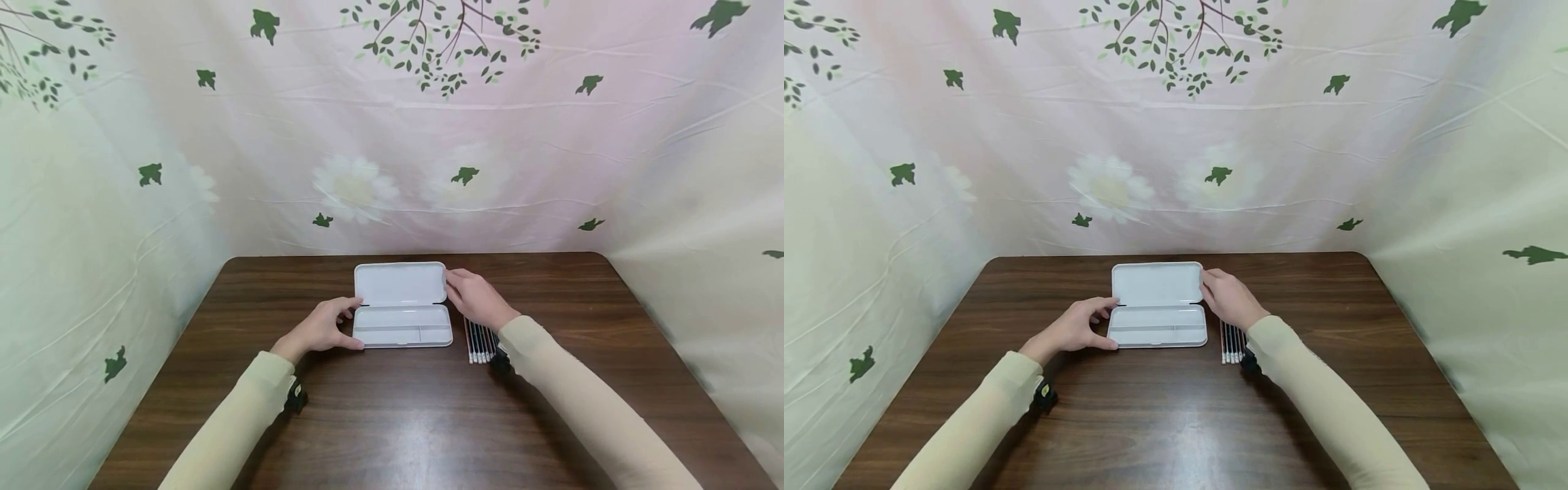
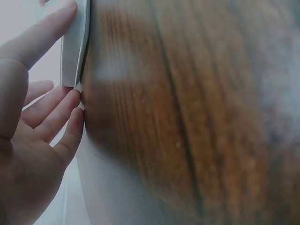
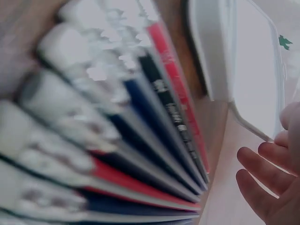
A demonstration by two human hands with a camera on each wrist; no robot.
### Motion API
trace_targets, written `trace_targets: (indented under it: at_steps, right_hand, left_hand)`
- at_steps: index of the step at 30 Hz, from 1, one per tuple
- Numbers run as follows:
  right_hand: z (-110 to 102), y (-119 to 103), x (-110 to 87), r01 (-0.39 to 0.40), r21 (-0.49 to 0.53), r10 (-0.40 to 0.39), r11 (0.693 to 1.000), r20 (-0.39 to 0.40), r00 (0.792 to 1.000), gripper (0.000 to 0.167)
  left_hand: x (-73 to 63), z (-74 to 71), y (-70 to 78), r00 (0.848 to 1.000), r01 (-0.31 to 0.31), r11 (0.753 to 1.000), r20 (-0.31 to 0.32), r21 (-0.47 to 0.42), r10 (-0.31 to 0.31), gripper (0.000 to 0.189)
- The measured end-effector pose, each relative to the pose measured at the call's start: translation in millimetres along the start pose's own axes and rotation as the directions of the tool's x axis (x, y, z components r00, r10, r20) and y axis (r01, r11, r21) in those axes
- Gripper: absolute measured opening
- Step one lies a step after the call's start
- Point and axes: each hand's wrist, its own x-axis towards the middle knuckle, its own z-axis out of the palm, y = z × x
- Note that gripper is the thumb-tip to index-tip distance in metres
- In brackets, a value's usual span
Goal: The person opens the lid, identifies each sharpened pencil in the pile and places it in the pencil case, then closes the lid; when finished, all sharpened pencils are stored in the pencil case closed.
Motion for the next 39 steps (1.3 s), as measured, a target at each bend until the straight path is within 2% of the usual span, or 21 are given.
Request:
trace_targets:
  at_steps: [3, 5, 13, 21, 30, 36, 39]
  right_hand:
    - [3.5, -0.5, -2.5, 0.008, -0.016, -0.007, 1.0, 0.045, 0.999, 0.022]
    - [5.5, -0.3, -4.4, 0.014, -0.029, -0.012, 0.999, 0.077, 0.997, 0.019]
    - [5.7, -2.8, -8.0, 0.056, -0.065, -0.046, 0.996, 0.153, 0.987, 0.026]
    - [6.4, -6.3, -9.3, 0.031, -0.099, -0.008, 0.995, 0.227, 0.974, 0.03]
    - [-4.3, -8.6, -15.5, -0.039, -0.054, 0.049, 0.998, 0.213, 0.976, 0.042]
    - [-20.2, -4.6, -30.1, -0.078, -0.012, 0.079, 0.997, 0.162, 0.984, 0.041]
    - [-28.7, 2.2, -40.6, -0.097, -0.011, 0.098, 0.995, 0.138, 0.986, 0.04]
  left_hand:
    - [0.3, -0.3, 1.2, 1.0, 0.018, 1.0, 0.012, 0.019, -0.018, 0.094]
    - [1.0, -0.2, 1.1, 1.0, 0.025, 0.999, 0.018, 0.026, -0.025, 0.092]
    - [1.3, -0.8, 3.7, 0.999, 0.029, 0.999, 0.026, 0.027, -0.03, 0.087]
    - [0.6, -1.6, 4.4, 0.999, 0.036, 0.999, 0.028, 0.031, -0.037, 0.085]
    - [0.9, -3.1, 10.1, 0.998, 0.042, 0.998, 0.034, 0.037, -0.043, 0.086]
    - [-0.2, -1.0, 9.7, 0.996, 0.086, 0.996, 0.034, 0.035, -0.088, 0.086]
    - [-1.0, -0.2, 9.2, 0.996, 0.086, 0.996, 0.03, 0.028, -0.087, 0.085]
